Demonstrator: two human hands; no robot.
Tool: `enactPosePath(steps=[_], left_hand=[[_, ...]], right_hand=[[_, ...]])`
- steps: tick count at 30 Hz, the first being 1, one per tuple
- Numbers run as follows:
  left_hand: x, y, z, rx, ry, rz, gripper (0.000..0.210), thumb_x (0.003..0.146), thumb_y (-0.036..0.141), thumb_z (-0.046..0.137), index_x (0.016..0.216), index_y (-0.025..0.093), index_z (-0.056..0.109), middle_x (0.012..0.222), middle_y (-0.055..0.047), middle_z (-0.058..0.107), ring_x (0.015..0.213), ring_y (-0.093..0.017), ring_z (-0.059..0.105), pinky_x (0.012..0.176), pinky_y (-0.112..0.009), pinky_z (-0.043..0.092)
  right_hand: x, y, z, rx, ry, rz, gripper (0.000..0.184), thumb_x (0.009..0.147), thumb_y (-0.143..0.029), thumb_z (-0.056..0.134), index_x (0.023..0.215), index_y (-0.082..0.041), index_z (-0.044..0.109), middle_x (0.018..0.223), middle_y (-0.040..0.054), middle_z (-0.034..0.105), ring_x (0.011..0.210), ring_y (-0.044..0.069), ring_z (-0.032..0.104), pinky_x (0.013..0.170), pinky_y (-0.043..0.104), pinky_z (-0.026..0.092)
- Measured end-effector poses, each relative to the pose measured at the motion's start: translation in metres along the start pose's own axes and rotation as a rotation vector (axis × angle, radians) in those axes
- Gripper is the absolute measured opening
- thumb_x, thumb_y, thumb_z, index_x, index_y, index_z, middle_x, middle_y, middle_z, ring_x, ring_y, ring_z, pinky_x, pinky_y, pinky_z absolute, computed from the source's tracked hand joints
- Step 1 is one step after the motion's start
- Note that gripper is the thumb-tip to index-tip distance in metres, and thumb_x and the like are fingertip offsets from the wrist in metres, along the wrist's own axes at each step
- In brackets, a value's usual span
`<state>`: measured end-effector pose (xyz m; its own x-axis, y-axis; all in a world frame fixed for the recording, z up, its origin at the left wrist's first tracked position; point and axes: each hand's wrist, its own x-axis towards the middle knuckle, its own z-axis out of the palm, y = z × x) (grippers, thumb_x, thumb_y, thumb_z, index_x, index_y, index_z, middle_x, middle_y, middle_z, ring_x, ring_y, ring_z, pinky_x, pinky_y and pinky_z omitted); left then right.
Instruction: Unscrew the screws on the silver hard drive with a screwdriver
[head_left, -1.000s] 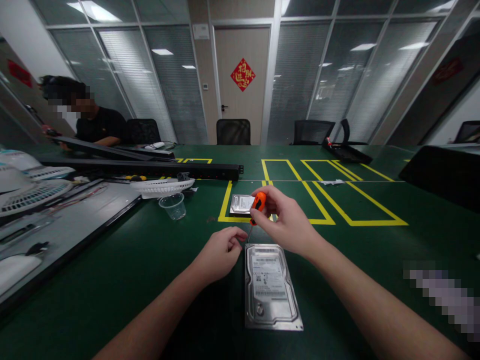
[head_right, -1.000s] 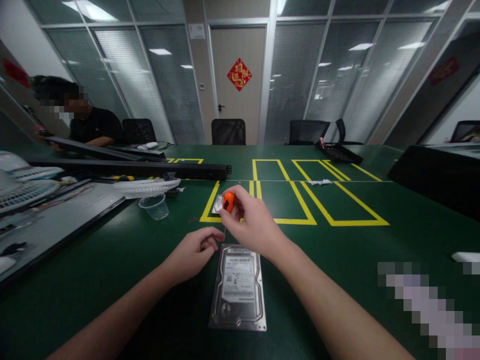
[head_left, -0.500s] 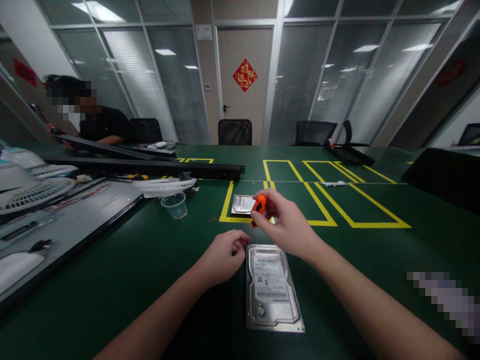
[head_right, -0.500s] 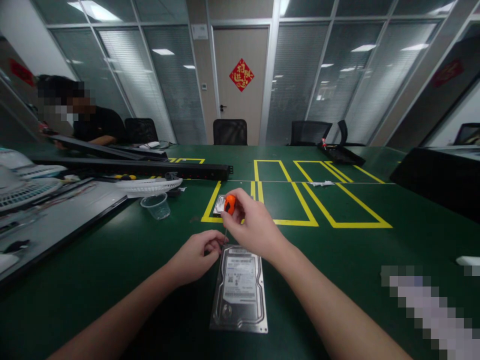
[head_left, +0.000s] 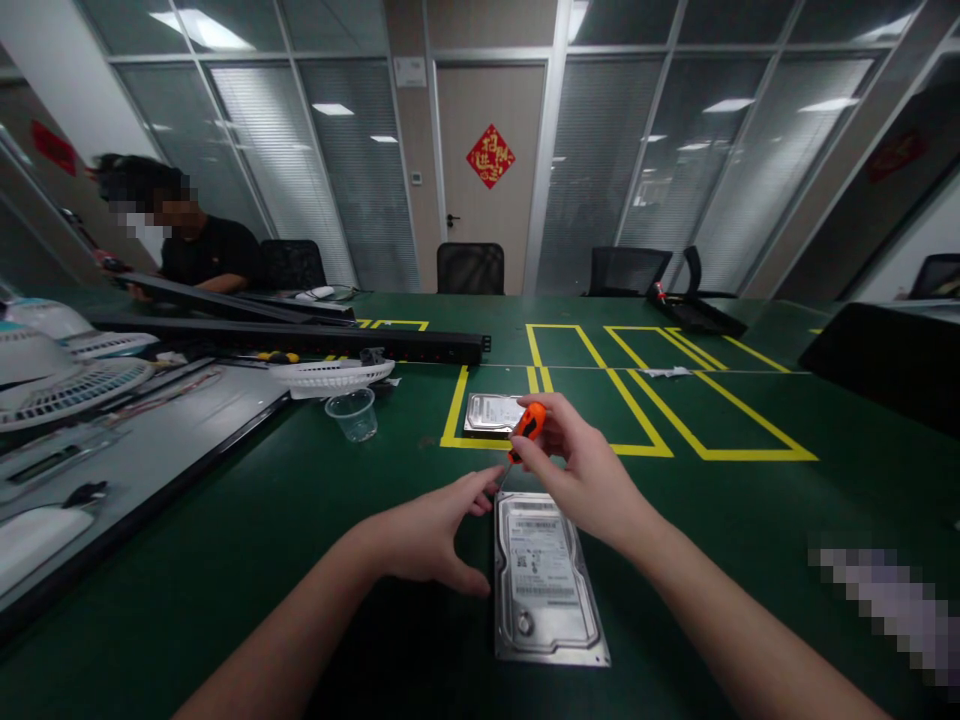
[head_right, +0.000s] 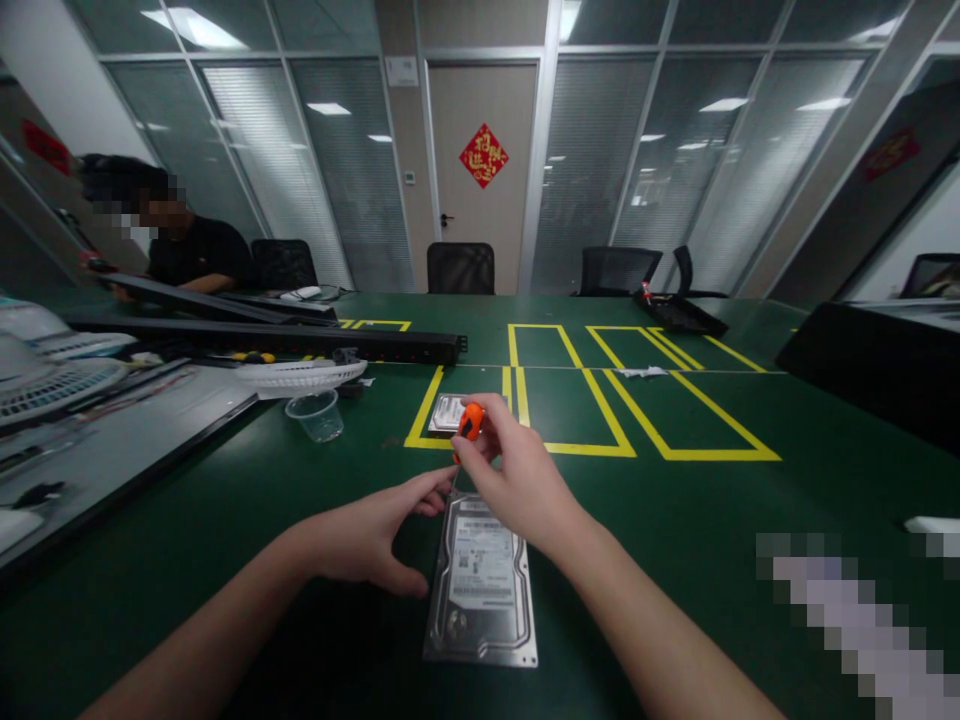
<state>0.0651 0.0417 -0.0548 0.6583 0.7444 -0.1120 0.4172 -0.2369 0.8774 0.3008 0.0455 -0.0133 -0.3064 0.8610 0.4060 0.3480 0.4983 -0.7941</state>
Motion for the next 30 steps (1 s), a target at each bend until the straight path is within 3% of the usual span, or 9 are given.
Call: enactPosePath(steps=[3, 7, 15, 20, 24, 27, 30], left_hand=[[-0.001, 0.001, 0.002, -0.008, -0.002, 0.013, 0.140, 0.051, 0.036, 0.103, 0.169, 0.028, 0.028, 0.163, -0.019, 0.044, 0.136, -0.039, 0.055, 0.118, -0.054, 0.044], [0.003, 0.003, 0.008, -0.001, 0.031, -0.016, 0.140, 0.050, 0.036, 0.103, 0.168, 0.025, 0.029, 0.162, -0.020, 0.044, 0.136, -0.039, 0.054, 0.118, -0.056, 0.042], [0.011, 0.002, 0.017, 0.040, 0.080, 0.130, 0.115, 0.056, 0.030, 0.101, 0.158, 0.025, 0.048, 0.155, -0.018, 0.053, 0.134, -0.038, 0.057, 0.115, -0.054, 0.045], [0.013, 0.000, 0.016, -0.034, 0.058, 0.071, 0.112, 0.054, 0.035, 0.103, 0.154, 0.024, 0.052, 0.153, -0.017, 0.056, 0.134, -0.037, 0.058, 0.115, -0.054, 0.047], [0.022, -0.004, 0.023, -0.046, 0.202, 0.034, 0.052, 0.085, 0.035, 0.082, 0.131, 0.018, 0.067, 0.126, -0.014, 0.071, 0.111, -0.028, 0.069, 0.099, -0.045, 0.057], [0.029, -0.006, 0.030, 0.004, 0.280, 0.050, 0.035, 0.090, 0.030, 0.073, 0.121, 0.015, 0.069, 0.110, -0.011, 0.074, 0.096, -0.023, 0.071, 0.088, -0.038, 0.059], [0.033, -0.007, 0.033, 0.002, 0.291, 0.046, 0.031, 0.091, 0.029, 0.070, 0.118, 0.013, 0.069, 0.106, -0.010, 0.074, 0.090, -0.022, 0.070, 0.082, -0.035, 0.059]], right_hand=[[-0.009, 0.002, 0.000, 0.026, 0.029, 0.037, 0.043, 0.101, -0.033, 0.061, 0.142, -0.025, 0.051, 0.108, 0.0068, 0.072, 0.089, 0.021, 0.070, 0.079, 0.038, 0.056], [-0.013, 0.003, 0.002, 0.040, 0.043, 0.035, 0.050, 0.103, -0.034, 0.059, 0.151, -0.026, 0.047, 0.114, 0.0078, 0.070, 0.095, 0.022, 0.069, 0.084, 0.040, 0.057], [-0.011, 0.010, 0.005, 0.027, 0.094, -0.011, 0.057, 0.103, -0.035, 0.059, 0.156, -0.029, 0.042, 0.115, 0.0070, 0.071, 0.097, 0.022, 0.070, 0.090, 0.041, 0.058], [-0.014, 0.016, 0.003, 0.063, 0.118, -0.013, 0.055, 0.102, -0.034, 0.061, 0.154, -0.030, 0.046, 0.116, 0.0067, 0.071, 0.098, 0.022, 0.071, 0.089, 0.041, 0.058], [-0.014, 0.015, 0.005, 0.069, 0.106, -0.010, 0.054, 0.104, -0.036, 0.056, 0.157, -0.033, 0.045, 0.121, 0.0073, 0.071, 0.101, 0.022, 0.071, 0.092, 0.042, 0.058], [-0.009, 0.010, 0.004, 0.010, 0.086, -0.049, 0.050, 0.106, -0.035, 0.053, 0.156, -0.035, 0.047, 0.136, 0.0076, 0.066, 0.109, 0.023, 0.069, 0.101, 0.045, 0.054], [0.004, 0.002, -0.002, -0.008, 0.028, -0.065, 0.047, 0.105, -0.032, 0.055, 0.151, -0.031, 0.052, 0.135, 0.0087, 0.067, 0.105, 0.022, 0.069, 0.100, 0.045, 0.056]])
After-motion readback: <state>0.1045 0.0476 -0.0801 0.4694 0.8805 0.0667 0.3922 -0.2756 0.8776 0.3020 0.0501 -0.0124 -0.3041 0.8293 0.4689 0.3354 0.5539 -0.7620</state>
